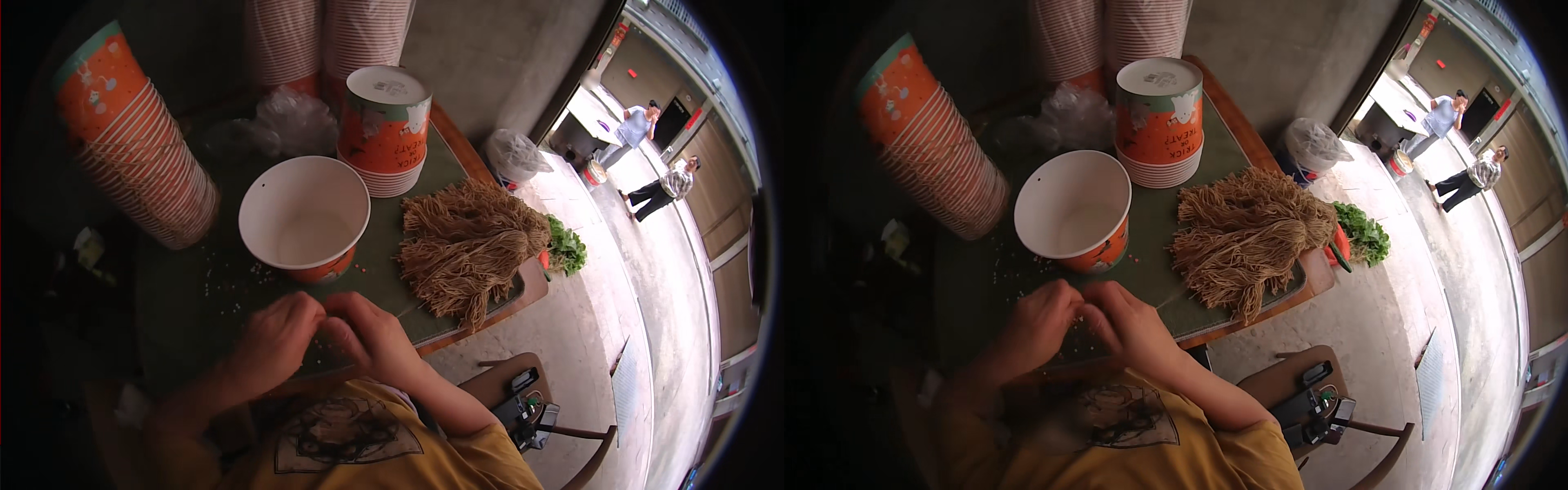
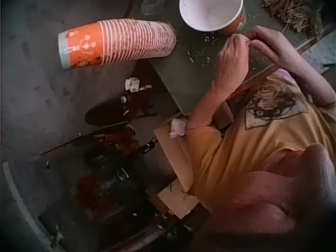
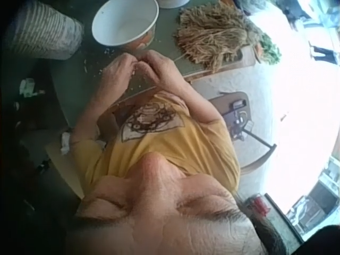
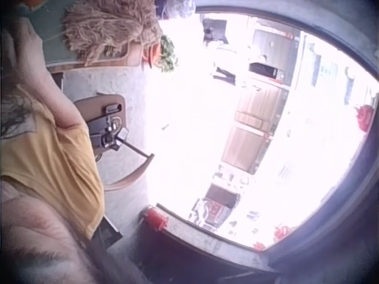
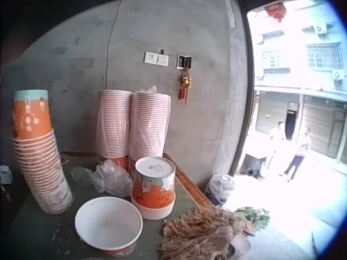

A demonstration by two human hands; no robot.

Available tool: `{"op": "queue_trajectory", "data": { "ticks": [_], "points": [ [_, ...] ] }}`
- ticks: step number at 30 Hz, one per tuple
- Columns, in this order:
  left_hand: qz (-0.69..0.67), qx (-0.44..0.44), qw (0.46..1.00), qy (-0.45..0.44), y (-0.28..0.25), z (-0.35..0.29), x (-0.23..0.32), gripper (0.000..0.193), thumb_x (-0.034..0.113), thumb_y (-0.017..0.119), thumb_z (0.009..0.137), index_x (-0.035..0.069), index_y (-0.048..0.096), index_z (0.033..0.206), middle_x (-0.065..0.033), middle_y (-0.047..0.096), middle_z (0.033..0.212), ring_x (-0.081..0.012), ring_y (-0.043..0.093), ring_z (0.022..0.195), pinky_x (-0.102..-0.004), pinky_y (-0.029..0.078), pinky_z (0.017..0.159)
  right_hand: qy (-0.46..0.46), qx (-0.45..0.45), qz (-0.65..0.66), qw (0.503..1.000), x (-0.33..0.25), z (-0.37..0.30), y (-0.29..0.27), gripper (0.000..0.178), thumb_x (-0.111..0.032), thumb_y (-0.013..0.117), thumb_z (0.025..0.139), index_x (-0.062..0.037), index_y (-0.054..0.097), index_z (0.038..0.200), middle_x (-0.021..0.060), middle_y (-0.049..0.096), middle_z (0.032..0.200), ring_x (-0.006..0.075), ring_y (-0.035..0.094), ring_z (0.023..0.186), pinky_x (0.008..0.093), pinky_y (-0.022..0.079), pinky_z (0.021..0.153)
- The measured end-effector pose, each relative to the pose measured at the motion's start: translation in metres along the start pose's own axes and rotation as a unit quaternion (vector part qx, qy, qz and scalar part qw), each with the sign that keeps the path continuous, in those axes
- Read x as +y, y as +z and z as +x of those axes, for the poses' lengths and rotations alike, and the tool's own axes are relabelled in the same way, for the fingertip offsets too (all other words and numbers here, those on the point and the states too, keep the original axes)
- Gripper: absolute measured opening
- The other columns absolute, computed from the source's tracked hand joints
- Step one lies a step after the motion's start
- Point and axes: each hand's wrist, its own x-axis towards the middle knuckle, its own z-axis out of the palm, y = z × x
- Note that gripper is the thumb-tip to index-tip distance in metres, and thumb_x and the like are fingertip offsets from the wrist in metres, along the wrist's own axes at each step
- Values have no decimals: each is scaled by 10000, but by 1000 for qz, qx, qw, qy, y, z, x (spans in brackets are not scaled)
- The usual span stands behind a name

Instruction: Thread string through pre-punched holes in paper buckets to attach handles or decorations.

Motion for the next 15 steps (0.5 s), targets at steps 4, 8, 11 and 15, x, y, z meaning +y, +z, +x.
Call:
{"op": "queue_trajectory", "data": {
  "ticks": [4,8,11,15],
  "points": [
    [36,-3,999,24,-2,11,1,151,55,625,870,16,490,925,-128,597,855,-332,621,794,-425,494,651,139,-65,116,981,13,0,-10,151,-146,616,948,-14,600,1019,83,629,875,116,588,805,258,477,724],
    [9,-26,1000,8,-4,22,5,176,61,646,861,21,490,931,-117,601,849,-316,623,787,-415,498,651,144,-39,190,970,16,2,-26,115,-129,628,944,-19,602,962,-32,602,841,44,536,792,215,451,702],
    [6,31,999,16,-11,34,1,249,57,693,818,33,498,970,-118,604,879,-306,624,809,-403,504,686,150,22,181,972,29,5,-32,79,-93,616,937,-24,589,912,-57,579,795,15,515,755,195,441,690],
    [130,111,981,86,-12,66,3,359,82,714,780,44,522,1082,-146,585,982,-322,607,893,-410,488,773,131,129,148,972,48,16,-25,68,-56,619,918,-30,563,889,-53,562,759,4,525,708,165,436,655]
  ]
}}
